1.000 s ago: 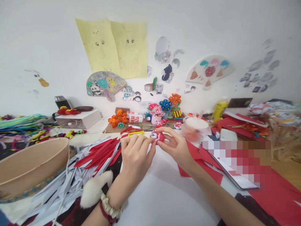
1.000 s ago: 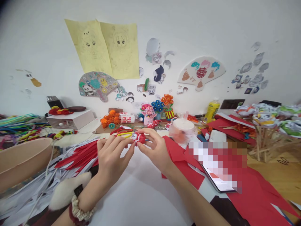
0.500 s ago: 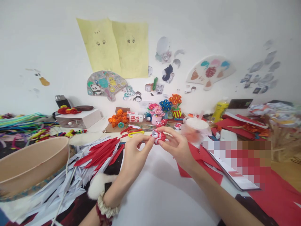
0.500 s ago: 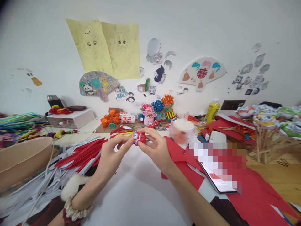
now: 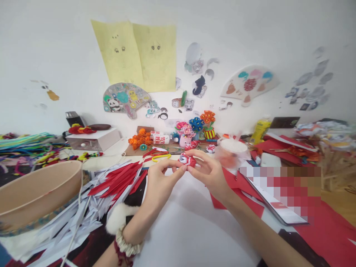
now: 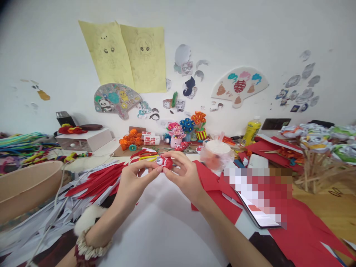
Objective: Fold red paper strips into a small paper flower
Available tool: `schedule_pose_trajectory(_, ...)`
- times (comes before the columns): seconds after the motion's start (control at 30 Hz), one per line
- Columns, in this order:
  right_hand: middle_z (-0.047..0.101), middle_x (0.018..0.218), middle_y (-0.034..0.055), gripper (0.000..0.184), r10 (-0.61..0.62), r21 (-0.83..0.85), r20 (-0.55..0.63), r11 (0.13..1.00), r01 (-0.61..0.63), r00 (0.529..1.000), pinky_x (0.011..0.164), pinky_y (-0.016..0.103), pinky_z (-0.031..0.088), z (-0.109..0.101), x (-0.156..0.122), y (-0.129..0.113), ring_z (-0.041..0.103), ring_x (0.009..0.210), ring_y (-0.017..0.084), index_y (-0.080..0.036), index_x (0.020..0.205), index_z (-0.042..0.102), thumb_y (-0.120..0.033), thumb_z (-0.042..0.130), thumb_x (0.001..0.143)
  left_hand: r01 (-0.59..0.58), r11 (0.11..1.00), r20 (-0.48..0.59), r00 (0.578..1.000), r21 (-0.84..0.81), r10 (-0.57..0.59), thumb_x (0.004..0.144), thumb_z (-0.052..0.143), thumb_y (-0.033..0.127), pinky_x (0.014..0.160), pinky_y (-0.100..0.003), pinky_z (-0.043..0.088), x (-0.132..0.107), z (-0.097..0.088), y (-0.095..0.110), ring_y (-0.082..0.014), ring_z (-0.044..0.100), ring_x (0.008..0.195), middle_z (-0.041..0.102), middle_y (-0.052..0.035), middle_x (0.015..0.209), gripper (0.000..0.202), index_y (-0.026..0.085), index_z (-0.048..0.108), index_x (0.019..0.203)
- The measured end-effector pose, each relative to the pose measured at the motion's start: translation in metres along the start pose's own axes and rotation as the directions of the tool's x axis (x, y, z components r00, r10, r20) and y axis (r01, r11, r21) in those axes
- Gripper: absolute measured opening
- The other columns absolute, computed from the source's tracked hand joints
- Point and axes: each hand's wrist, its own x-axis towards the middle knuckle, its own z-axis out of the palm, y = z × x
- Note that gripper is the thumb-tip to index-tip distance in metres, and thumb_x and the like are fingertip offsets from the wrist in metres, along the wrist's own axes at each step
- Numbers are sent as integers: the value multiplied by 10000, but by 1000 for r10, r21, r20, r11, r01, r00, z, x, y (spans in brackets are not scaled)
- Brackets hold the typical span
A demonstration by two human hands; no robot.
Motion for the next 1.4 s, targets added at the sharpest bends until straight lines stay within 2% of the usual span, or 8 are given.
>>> schedule_pose_trajectory(0.33, 582, 1181, 46, 270, -22, -24, 23, 999, 23, 999, 980, 362, 488, 0, 1, 1, 548, 1152, 220, -273, 1063, 664, -235, 673, 796, 84, 996, 5, 996, -43, -84, 722, 718, 343, 630, -276, 411, -1, 1, 6, -153, 543, 666, 649, -10, 675, 160, 183, 723, 711)
schedule_pose_trajectory(0.77, 582, 1180, 48, 269, 24, 0, 11, 1000, -24, 1000, 933, 352, 525, -2, 0, 0, 565, 1135, 227, -271, 1062, 660, -261, 675, 794, -62, 997, 17, 998, 40, 62, 780, 666, 319, 752, -331, 459, 0, -2, 5, -183, 604, 731, 699, -17, 744, 126, 210, 721, 746)
schedule_pose_trajectory(1.07, 581, 1166, 51, 279, 56, 23, 12, 998, -56, 998, 908, 353, 541, -1, 1, -2, 576, 1118, 232, -264, 1048, 660, -299, 697, 773, -28, 1000, 20, 999, -11, 28, 789, 651, 331, 758, -325, 485, 1, -2, 3, -212, 651, 810, 735, -37, 822, 150, 199, 715, 756)
schedule_pose_trajectory(1.4, 569, 1180, 45, 267, 49, 59, 22, 997, -50, 999, 920, 349, 537, -1, 0, 0, 572, 1126, 223, -270, 1052, 659, -259, 688, 786, -56, 998, 5, 998, 41, 56, 786, 654, 314, 726, -316, 467, 0, -1, 6, -188, 623, 740, 712, -14, 747, 136, 205, 709, 727)
